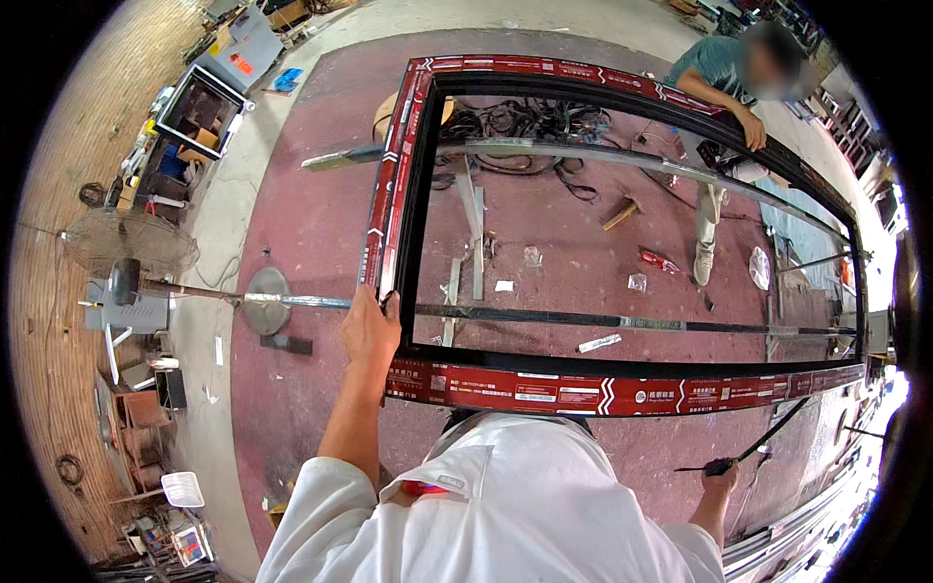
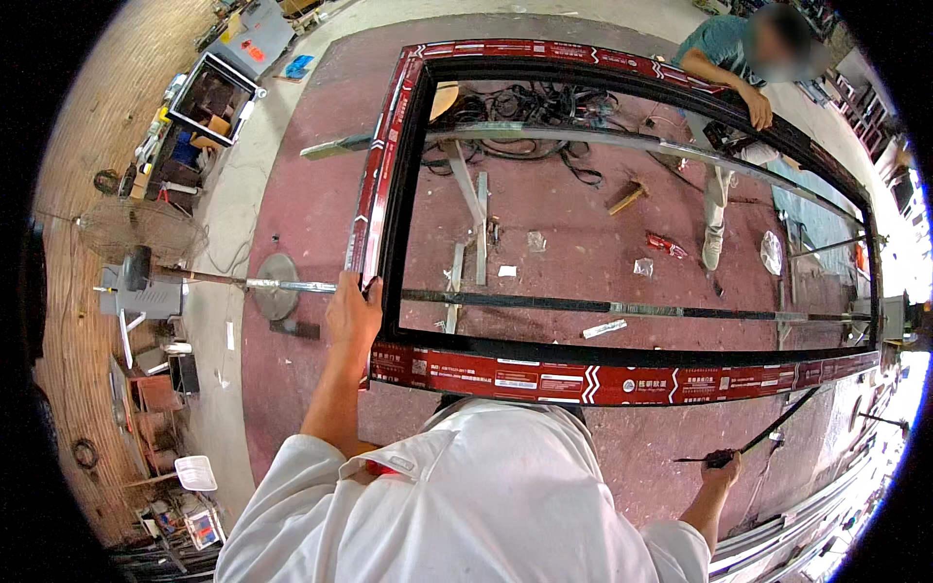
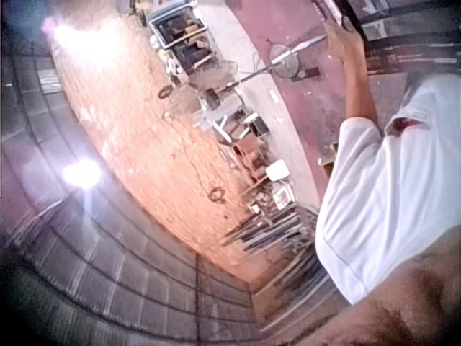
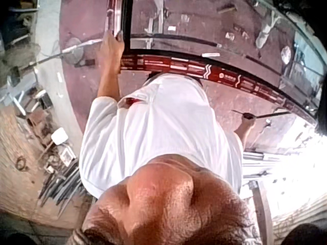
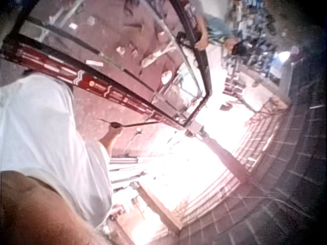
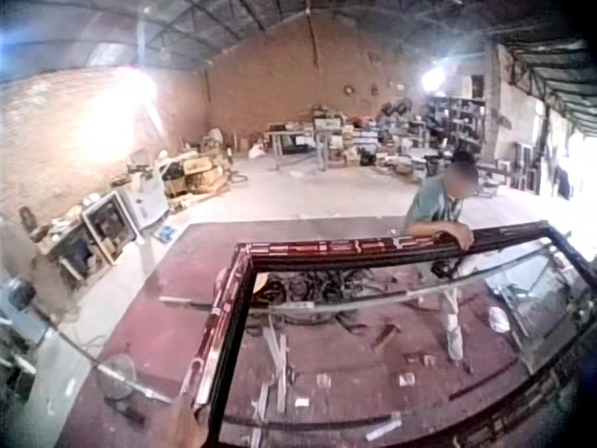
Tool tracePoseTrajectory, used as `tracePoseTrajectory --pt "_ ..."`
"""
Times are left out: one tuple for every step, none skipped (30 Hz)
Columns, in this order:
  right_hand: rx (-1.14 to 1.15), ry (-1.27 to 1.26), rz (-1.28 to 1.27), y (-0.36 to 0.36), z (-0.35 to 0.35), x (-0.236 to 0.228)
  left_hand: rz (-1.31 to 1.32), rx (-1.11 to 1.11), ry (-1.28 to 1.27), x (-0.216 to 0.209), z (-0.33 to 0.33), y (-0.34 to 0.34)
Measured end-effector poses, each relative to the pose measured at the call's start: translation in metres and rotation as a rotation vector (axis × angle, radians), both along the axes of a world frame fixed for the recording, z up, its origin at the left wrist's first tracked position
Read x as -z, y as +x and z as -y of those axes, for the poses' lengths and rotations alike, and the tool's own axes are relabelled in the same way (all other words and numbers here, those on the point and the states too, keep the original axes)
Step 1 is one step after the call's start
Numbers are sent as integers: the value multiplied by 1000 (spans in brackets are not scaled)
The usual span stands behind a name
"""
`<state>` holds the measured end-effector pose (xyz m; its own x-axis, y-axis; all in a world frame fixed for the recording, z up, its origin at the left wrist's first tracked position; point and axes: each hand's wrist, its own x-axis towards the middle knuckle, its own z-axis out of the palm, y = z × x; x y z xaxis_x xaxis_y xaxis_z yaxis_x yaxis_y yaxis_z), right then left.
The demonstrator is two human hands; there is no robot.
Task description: The person measures a large metal window frame with a tape measure, marks it with a marker, and then uses a miter saw to cut the frame. The person works in a workshop environment with various tools and materials visible.
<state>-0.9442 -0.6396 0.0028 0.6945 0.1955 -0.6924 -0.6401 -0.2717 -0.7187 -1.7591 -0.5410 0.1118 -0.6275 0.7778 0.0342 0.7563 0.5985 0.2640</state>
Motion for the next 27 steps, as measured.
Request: tracePoseTrajectory --pt "0 -21 -15 -1 -2 -3 -5 2 0 -1 0 -2" --pt "2 -36 -29 3 -6 -4 -8 5 6 -2 -2 -2" --pt "3 -51 -43 8 -9 -6 -11 7 13 -2 -4 -2" --pt "0 -59 -39 11 -8 -7 -22 17 17 0 -4 -1" --pt "-4 -61 -43 10 -12 -5 -41 26 27 1 -5 -1" --pt "-9 -63 -46 9 -15 -2 -60 34 37 3 -8 -1" --pt "-13 -65 -50 9 -19 0 -75 46 56 6 -12 -2" --pt "-20 -70 -56 7 -21 0 -83 56 64 11 -14 -3" --pt "-26 -75 -62 4 -23 3 -90 67 74 16 -16 -1" --pt "-32 -79 -68 2 -24 4 -86 71 79 21 -20 3" --pt "-36 -80 -81 -1 -25 4 -88 73 84 23 -26 5" --pt "-41 -81 -99 -5 -25 4 -94 76 88 23 -31 6" --pt "-45 -83 -116 -7 -27 3 -105 71 78 23 -36 7" --pt "-56 -60 -145 -5 -27 5 -111 70 70 22 -42 9" --pt "-67 -48 -150 -3 -25 6 -118 70 61 22 -49 11" --pt "-78 -37 -155 -2 -22 8 -128 77 66 20 -54 13" --pt "-90 -28 -160 -2 -21 8 -130 66 51 20 -60 15" --pt "-87 -26 -163 -3 -21 9 -133 56 36 21 -66 14" --pt "-85 -24 -166 -4 -21 10 -136 45 22 22 -71 13" --pt "-81 -23 -168 -3 -20 11 -161 75 82 22 -75 13" --pt "-74 -39 -165 -3 -21 12 -151 61 62 22 -80 12" --pt "-66 -55 -162 -4 -21 13 -141 47 42 22 -84 12" --pt "-57 -70 -158 -6 -22 13 -131 35 23 21 -90 12" --pt "-48 -86 -159 -8 -23 12 -126 37 45 22 -94 11" --pt "-39 -103 -162 -10 -24 12 -134 38 37 22 -97 11" --pt "-30 -120 -163 -10 -24 12 -141 39 30 19 -100 13" --pt "-31 -116 -162 -10 -24 12 -148 39 22 17 -102 14"
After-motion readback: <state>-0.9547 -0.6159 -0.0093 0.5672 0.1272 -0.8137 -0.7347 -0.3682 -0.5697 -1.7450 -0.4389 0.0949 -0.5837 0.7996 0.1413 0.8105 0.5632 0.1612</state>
